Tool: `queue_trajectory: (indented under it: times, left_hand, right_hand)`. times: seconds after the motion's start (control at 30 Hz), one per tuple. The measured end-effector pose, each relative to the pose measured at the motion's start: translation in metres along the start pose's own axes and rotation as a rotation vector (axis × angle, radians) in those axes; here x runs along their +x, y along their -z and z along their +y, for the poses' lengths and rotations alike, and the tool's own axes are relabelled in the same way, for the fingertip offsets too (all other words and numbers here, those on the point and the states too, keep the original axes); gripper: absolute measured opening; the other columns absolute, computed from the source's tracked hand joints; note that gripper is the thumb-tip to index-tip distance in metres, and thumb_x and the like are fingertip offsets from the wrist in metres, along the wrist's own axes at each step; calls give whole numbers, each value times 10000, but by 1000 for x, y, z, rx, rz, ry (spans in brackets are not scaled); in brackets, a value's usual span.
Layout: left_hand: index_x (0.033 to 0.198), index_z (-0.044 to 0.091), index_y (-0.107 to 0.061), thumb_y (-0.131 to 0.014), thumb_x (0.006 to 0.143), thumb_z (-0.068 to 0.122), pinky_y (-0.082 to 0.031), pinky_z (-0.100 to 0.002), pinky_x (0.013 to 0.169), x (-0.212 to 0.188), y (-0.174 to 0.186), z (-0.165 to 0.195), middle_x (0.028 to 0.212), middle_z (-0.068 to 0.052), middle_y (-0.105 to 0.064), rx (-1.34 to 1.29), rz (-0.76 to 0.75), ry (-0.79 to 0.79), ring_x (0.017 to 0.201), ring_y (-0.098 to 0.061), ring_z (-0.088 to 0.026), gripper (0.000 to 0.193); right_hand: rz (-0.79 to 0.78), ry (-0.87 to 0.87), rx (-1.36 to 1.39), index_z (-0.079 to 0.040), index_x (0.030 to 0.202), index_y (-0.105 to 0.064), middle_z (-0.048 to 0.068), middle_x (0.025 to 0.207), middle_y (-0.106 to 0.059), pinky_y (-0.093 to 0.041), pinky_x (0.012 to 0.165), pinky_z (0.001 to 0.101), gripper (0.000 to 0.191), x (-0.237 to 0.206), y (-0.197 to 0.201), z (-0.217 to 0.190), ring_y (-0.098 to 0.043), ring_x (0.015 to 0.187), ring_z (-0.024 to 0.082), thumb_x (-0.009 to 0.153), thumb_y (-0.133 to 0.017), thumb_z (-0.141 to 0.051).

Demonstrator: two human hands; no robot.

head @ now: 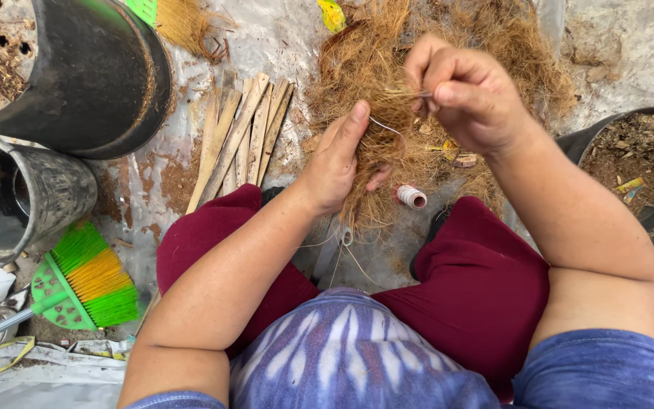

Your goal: The person sits on the floor and bundles loose coconut fiber by hand. They wrap the bundle with wire, then tie it securely with string, repeating the process to create a compact, bound fiber roll.

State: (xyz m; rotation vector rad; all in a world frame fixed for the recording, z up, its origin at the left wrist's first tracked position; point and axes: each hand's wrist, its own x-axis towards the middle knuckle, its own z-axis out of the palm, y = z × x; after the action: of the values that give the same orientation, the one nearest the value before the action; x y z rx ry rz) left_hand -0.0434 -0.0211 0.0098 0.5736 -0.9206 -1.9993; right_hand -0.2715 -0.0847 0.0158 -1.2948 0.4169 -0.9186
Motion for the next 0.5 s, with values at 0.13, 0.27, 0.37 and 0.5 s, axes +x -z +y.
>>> queue_trajectory:
  times: [0.13,0.27,0.37,0.5]
  left_hand:
    - [1166,15,-584,-355,1083,543,-416,-298,504,7,2,4,862,-99,-614,-12,64,-5,567,-513,-157,581]
    - [1144,1,-589,-354,1092,550,-422,-307,516,14,8,5,883,-107,-626,-8,81,-30,592,-528,-171,600]
    - [1146,-3,-594,-353,1098,562,-422,-310,521,16,12,5,863,-112,-627,1,69,-43,581,-522,-176,616]
    - [1146,-12,-590,-358,1116,569,-414,-317,526,15,15,3,861,-116,-618,-25,72,-51,586,-515,-183,626]
  right_hand:
    - [29,119,-30,-57,925,-599,77,1086,-551,-508,876,242,253,-7,-9,-2,-567,929,117,1052,-696,-252]
    - [76,225,-121,-66,895,-575,99,1104,-580,-525,848,243,263,-9,-9,-14,-591,890,126,1045,-678,-257]
    - [53,191,-83,-68,874,-567,128,1095,-609,-542,813,251,278,-7,-10,-19,-619,858,134,1049,-653,-266]
    - [34,103,-21,-17,888,-610,137,990,-628,-513,781,270,371,1,-14,-21,-602,824,144,1101,-581,-320]
